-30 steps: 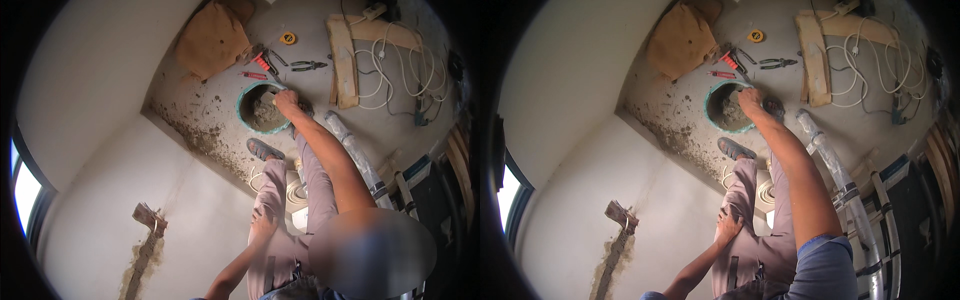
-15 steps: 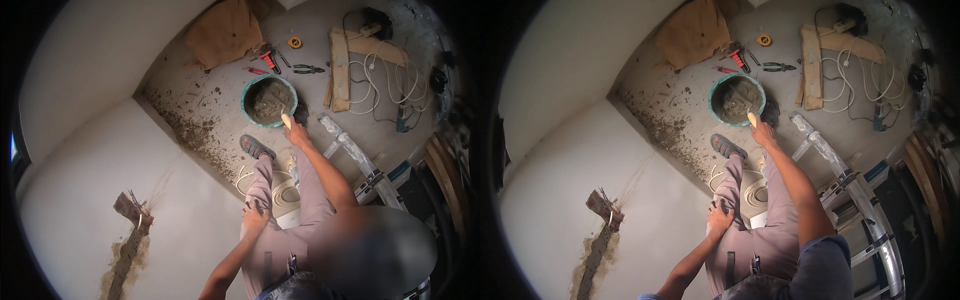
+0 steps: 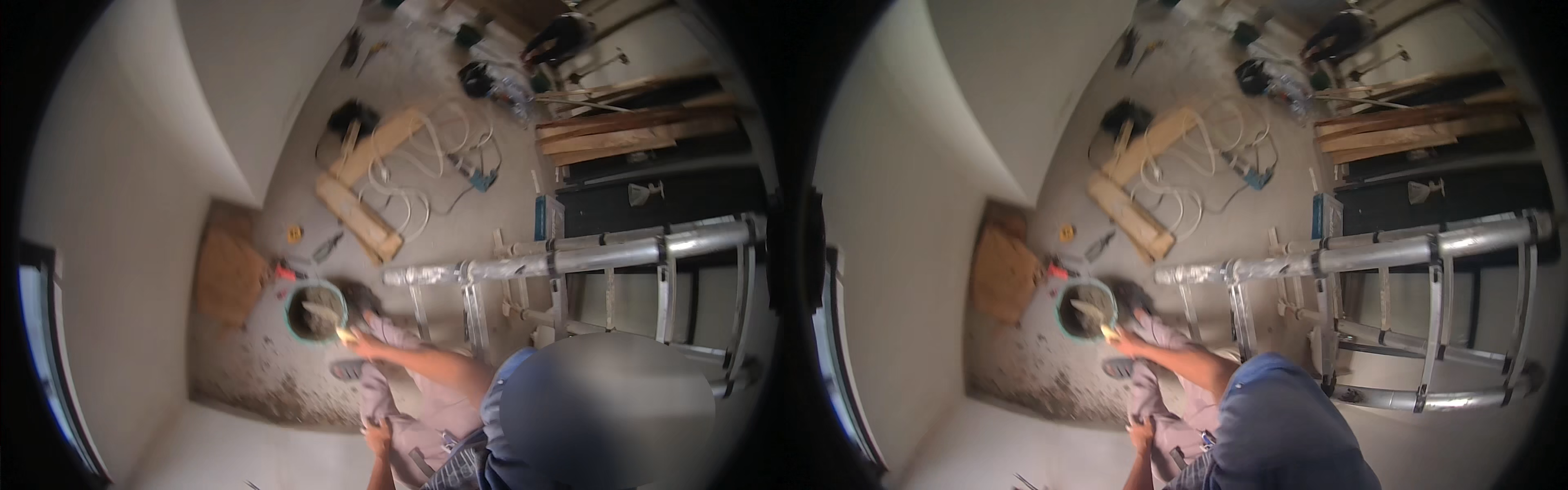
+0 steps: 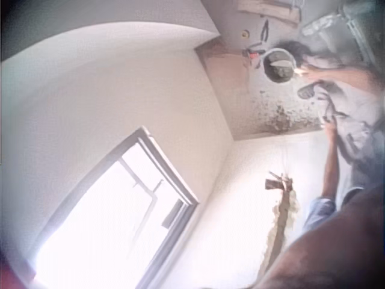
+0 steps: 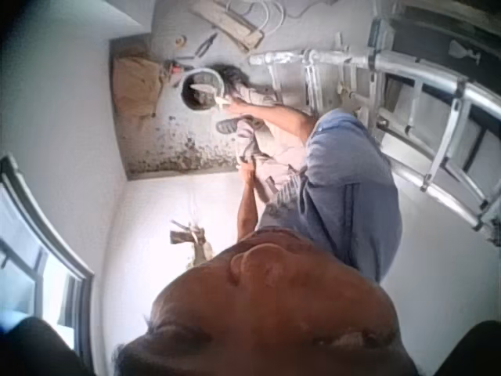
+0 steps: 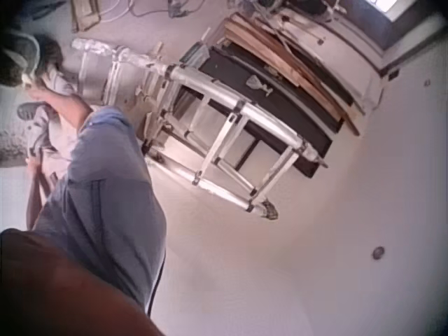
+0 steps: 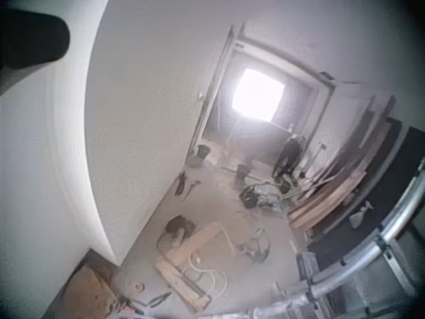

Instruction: The person uses a wooden trowel to apply and smooth plaster over a vertical groove in a wall, then scoops more plaster from a bucket with a hand trowel.

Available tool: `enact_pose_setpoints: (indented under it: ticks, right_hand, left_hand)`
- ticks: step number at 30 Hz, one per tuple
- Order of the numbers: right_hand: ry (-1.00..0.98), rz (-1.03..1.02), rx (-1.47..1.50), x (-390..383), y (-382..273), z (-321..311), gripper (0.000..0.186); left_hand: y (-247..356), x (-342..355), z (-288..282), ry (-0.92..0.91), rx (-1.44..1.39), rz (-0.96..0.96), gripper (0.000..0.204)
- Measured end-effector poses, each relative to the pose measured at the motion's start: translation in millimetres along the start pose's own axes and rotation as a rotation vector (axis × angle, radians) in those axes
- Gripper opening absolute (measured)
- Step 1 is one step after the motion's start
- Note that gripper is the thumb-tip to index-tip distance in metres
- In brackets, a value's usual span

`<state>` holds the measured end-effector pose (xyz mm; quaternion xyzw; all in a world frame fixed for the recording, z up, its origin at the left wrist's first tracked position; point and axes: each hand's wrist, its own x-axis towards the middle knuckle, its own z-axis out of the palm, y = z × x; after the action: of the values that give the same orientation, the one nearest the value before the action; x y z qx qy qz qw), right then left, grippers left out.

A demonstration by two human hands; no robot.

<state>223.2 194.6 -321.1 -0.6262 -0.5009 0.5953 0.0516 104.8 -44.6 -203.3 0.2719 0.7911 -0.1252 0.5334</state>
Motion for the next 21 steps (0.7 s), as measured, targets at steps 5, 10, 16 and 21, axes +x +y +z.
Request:
enact_pose_setpoints:
  ticks: [5,10,16,21]
  right_hand:
    - [0.216,-0.240,-0.056,-169,-51,-100,0.065]
    - [0.334,-0.225,-0.126,-221,-57,-182,0.060]
    - [0.169,0.195,0.397,-197,-95,-258,0.071]
    - [0.117,0.068,0.919,-181,-114,-331,0.038]
  left_hand:
    - [-62,36,10,0.064,0.538,1.438,0.051]
    - [-3,-6,-82,-0.329,0.395,0.681,0.043]
    - [83,-21,-183,-0.158,0.106,0.434,0.044]
    - [195,-26,-220,-0.112,-0.068,0.382,0.047]
